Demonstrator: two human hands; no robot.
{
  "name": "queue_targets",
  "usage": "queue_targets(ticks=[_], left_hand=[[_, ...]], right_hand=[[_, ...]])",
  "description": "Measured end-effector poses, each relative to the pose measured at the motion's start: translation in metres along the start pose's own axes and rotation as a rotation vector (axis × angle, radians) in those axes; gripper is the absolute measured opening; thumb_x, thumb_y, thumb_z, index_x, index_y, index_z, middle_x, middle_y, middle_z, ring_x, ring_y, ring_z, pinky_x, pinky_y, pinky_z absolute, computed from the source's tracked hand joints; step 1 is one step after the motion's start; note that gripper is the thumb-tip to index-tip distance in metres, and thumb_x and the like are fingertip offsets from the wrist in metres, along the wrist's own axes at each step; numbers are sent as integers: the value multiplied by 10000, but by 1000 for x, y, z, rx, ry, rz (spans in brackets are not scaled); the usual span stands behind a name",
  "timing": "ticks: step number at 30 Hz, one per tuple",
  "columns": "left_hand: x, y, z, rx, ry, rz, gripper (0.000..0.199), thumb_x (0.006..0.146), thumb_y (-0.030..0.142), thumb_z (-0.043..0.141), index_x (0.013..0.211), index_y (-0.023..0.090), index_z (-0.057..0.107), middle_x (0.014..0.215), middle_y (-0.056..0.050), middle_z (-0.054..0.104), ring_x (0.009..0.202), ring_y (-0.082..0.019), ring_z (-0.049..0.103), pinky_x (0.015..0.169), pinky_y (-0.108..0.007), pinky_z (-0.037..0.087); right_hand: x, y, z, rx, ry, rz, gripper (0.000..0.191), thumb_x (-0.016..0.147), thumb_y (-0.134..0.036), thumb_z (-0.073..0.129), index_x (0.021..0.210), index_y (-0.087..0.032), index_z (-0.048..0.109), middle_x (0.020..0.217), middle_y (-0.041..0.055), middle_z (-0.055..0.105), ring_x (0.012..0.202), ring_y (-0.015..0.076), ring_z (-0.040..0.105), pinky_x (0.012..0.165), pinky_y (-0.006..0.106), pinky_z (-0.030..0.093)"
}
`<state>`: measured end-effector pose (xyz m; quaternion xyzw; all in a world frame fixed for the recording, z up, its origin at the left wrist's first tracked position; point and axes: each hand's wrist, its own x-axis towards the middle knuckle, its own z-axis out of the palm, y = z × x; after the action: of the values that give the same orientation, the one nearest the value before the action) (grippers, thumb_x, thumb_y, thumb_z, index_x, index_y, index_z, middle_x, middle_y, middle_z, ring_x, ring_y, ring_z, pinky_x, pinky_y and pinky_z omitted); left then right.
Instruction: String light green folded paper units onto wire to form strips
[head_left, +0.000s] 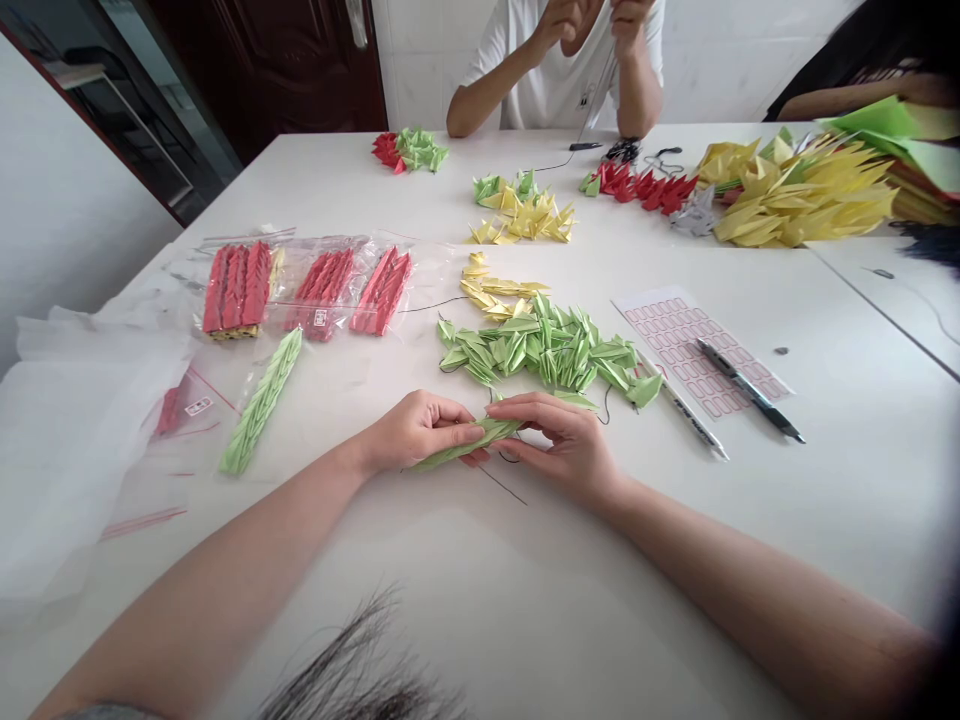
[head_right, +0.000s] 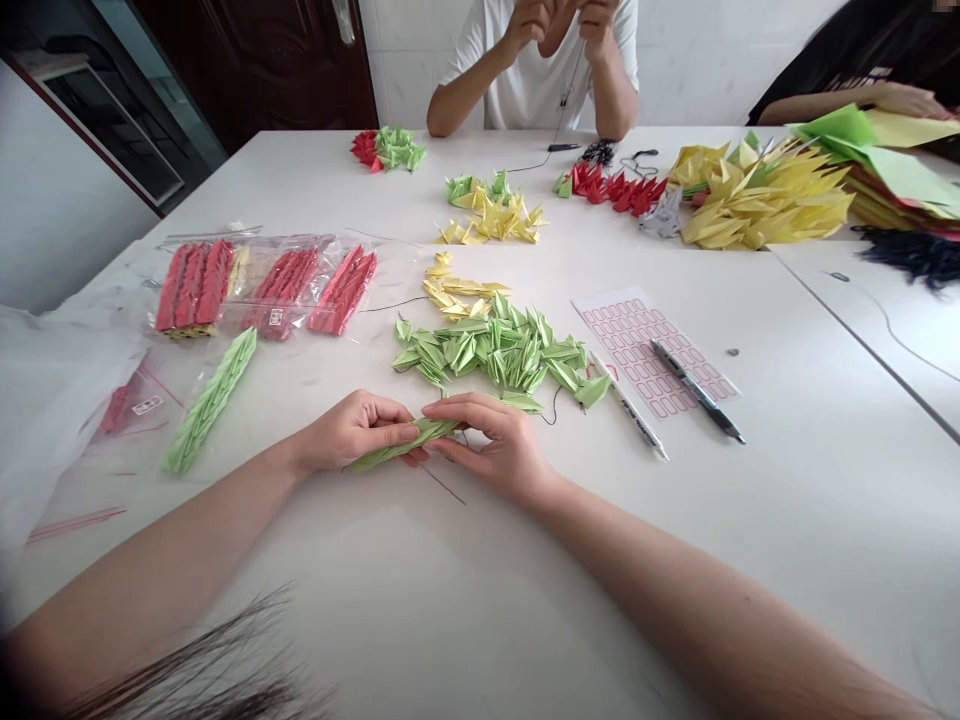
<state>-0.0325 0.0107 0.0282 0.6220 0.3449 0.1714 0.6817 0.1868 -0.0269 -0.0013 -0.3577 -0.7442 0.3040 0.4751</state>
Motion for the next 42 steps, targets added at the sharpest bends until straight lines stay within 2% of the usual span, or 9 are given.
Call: queue_targets(ticks=[3,6,9,12,14,20,25,30,42], left_hand=[[0,0,2,36,45,34,355,865,458,670,812,117,758,770,-78,758,705,-162,694,658,-238,516],[0,-2,2,59,74,54,347,882,432,647,825,108,757,769,-81,750,649,-129,634,593,-220,456],[0,-4,4,83,89,76,346,884,421,640,836,99,756,757,-73,727,595,-101,563,538,-211,392],[0,-5,7,144,108,88,361,883,421,633,825,89,762,625,-23,629,481,-56,388,455,-213,268],[0,-5,8,176,120,94,350,874,409,639,811,89,765,577,-2,569,477,-54,338,450,-218,237],[1,-4,9,175,64,62,287,833,366,671,816,94,759,690,-47,659,587,-95,491,523,-212,353],[1,-4,10,205,118,92,296,828,370,681,749,92,748,574,1,555,515,-67,387,468,-209,277],[-1,-6,9,205,116,161,294,839,341,664,685,97,724,540,15,511,486,-63,348,451,-220,249],[-1,-6,10,254,72,155,327,855,363,662,674,96,718,560,4,524,524,-74,386,481,-226,279]], right_hand=[[-3,0,1,126,-7,120,339,853,-277,742,1167,-222,625,1042,82,678,894,187,690,761,314,614],[-5,1,2,256,11,213,422,860,-350,738,1210,-226,538,1039,80,622,879,178,673,671,279,608],[-5,1,1,293,2,245,341,914,-367,673,1187,-219,532,946,55,590,782,145,644,632,259,590],[-5,-1,0,284,-18,241,279,938,-341,638,1166,-219,534,906,41,579,730,132,633,612,252,581],[-5,-3,1,263,-19,225,261,939,-319,634,1156,-222,529,892,34,573,708,127,627,602,250,572],[-5,-6,4,270,-38,229,264,928,-331,641,1129,-217,513,859,25,562,732,138,604,633,274,558],[-3,-6,3,365,-93,326,284,911,-390,654,1086,-202,534,888,38,577,743,144,610,633,277,544],[2,-6,0,355,-223,477,298,893,-452,653,865,-160,603,745,25,583,668,138,541,582,270,434],[2,-9,1,303,-195,511,298,854,-446,668,807,-160,603,710,13,552,631,132,484,553,265,377]])
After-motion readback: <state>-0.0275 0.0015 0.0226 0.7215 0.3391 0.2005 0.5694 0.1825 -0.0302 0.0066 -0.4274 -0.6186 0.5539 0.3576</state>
